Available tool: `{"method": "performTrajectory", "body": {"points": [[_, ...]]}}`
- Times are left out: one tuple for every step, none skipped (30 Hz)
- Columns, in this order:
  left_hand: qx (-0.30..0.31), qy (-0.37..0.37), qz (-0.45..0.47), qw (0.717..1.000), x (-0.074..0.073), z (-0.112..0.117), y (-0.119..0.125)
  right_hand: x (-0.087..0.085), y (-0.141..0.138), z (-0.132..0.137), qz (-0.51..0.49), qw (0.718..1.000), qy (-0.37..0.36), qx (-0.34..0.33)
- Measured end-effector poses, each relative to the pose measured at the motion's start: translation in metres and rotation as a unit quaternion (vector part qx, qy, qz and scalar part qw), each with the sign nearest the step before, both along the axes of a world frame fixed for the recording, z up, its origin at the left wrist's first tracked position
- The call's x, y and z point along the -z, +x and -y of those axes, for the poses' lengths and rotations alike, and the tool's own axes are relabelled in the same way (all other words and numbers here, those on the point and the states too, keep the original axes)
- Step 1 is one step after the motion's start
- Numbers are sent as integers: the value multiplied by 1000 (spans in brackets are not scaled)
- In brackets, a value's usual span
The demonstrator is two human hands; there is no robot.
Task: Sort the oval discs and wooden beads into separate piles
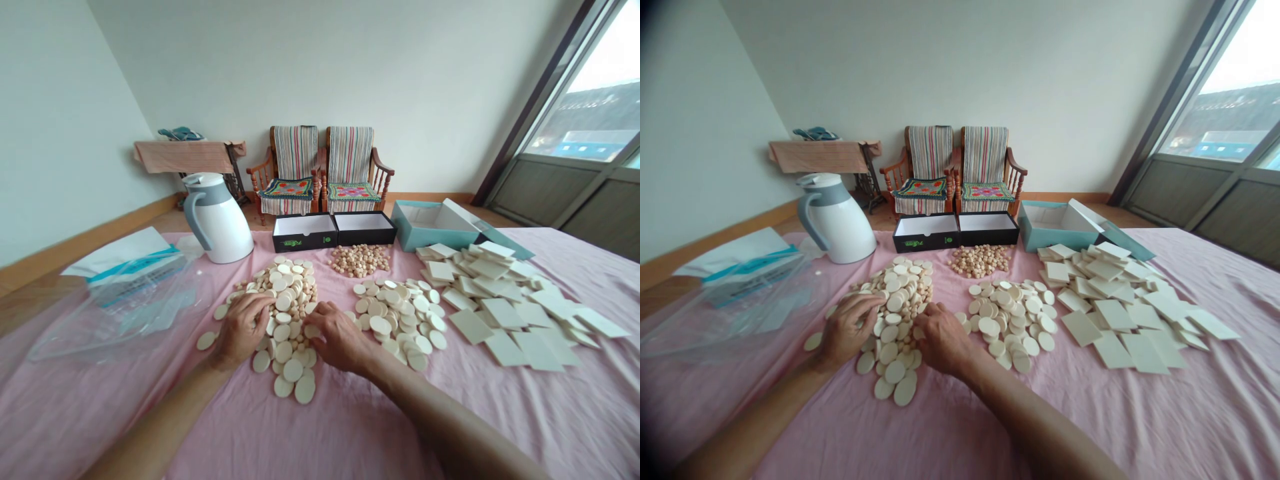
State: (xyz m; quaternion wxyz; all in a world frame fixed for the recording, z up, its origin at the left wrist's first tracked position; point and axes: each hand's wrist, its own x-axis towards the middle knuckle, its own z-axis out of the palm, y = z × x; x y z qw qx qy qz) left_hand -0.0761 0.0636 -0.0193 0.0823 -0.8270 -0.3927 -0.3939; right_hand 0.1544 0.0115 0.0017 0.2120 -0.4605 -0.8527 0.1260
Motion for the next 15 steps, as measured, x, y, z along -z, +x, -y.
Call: {"method": "performTrajectory", "body": {"points": [[1, 1, 0, 1000, 0, 0, 0, 0, -1, 0, 10, 1000, 7, 6], [2, 2, 0, 1000, -1, 0, 0, 0, -2, 1, 20, 1000, 15, 13], [3, 3, -1, 1000, -1, 0, 0, -1, -3, 1, 31, 999, 23, 21], [3, 4, -1, 1000, -1, 0, 0, -3, -2, 1, 42, 998, 29, 29], [3, 6, 0, 1000, -2, 0, 0, -6, 1, 1, 52, 997, 35, 42], [3, 6, 0, 1000, -2, 0, 0, -10, 6, 1, 61, 996, 40, 60], [2, 6, 0, 1000, -2, 0, 0, -16, 12, 0, 71, 993, 47, 84], [2, 6, 0, 1000, -2, 0, 0, -22, 20, -2, 82, 988, 54, 116], [1, 4, -2, 1000, -2, 0, 0, -28, 29, -3, 94, 982, 60, 156], [0, 4, -3, 1000, -2, 0, 0, -34, 39, -4, 106, 972, 66, 200], [0, 4, -4, 1000, -2, 0, 0, -39, 49, -6, 119, 960, 71, 243], [-1, 5, -3, 1000, -2, 1, 0, -42, 57, -7, 132, 948, 77, 281], [-1, 6, -3, 1000, -2, 1, 1, -45, 64, -8, 142, 936, 85, 311], [0, 7, -2, 1000, -2, 1, 1, -46, 69, -8, 147, 927, 95, 330], [2, 6, 0, 1000, -3, 1, 1, -46, 71, -8, 146, 925, 106, 334]]}}
